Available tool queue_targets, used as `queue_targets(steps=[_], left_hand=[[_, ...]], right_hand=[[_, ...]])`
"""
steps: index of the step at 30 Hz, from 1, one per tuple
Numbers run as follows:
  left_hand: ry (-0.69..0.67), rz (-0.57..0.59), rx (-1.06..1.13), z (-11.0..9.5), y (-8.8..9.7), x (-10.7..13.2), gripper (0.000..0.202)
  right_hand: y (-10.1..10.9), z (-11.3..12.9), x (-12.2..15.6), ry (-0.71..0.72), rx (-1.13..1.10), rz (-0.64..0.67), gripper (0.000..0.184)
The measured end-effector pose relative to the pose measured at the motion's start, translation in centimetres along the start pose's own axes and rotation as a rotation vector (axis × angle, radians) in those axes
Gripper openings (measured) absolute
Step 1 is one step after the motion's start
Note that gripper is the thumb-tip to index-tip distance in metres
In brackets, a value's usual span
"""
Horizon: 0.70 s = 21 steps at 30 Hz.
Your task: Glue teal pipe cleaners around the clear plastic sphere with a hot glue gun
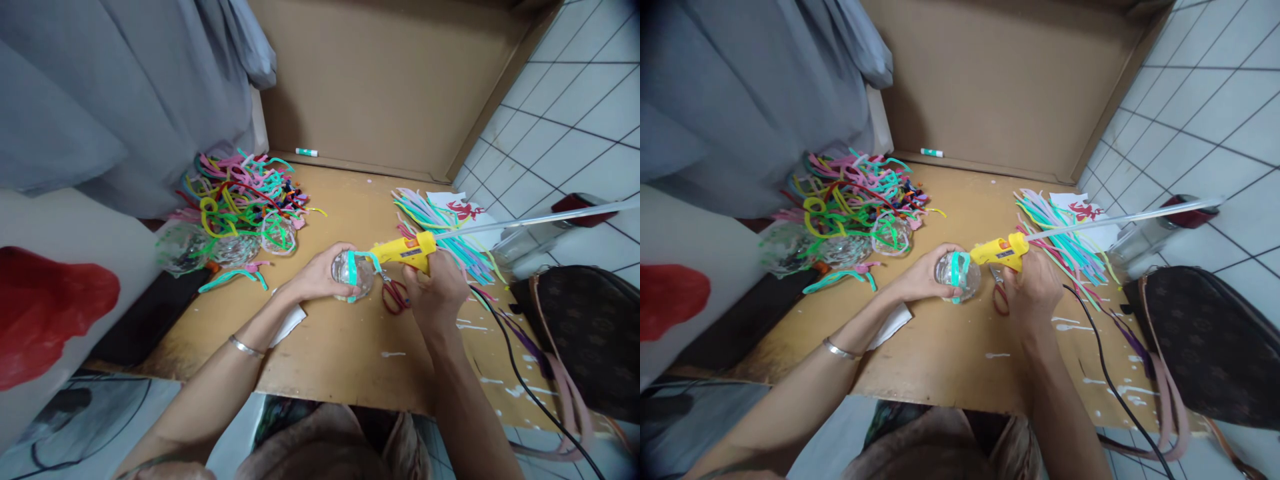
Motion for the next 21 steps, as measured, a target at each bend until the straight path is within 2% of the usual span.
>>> queue_targets(steps=[21], left_hand=[[0.003,0.006,-0.002,-0.49,0.02,0.01,0.07]], right_hand=[[-0.24,-0.76,0.13,-0.033,-0.021,0.014,0.005]])
Point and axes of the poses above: each hand's wrist, its own x-axis away from the middle knuckle, its own y-axis out of the back of the hand, z = x × y, the point moved 9 cm from there along -x, towards the middle knuckle, and after that the axes turned 1 degree about -x, right-handed, at the moved point
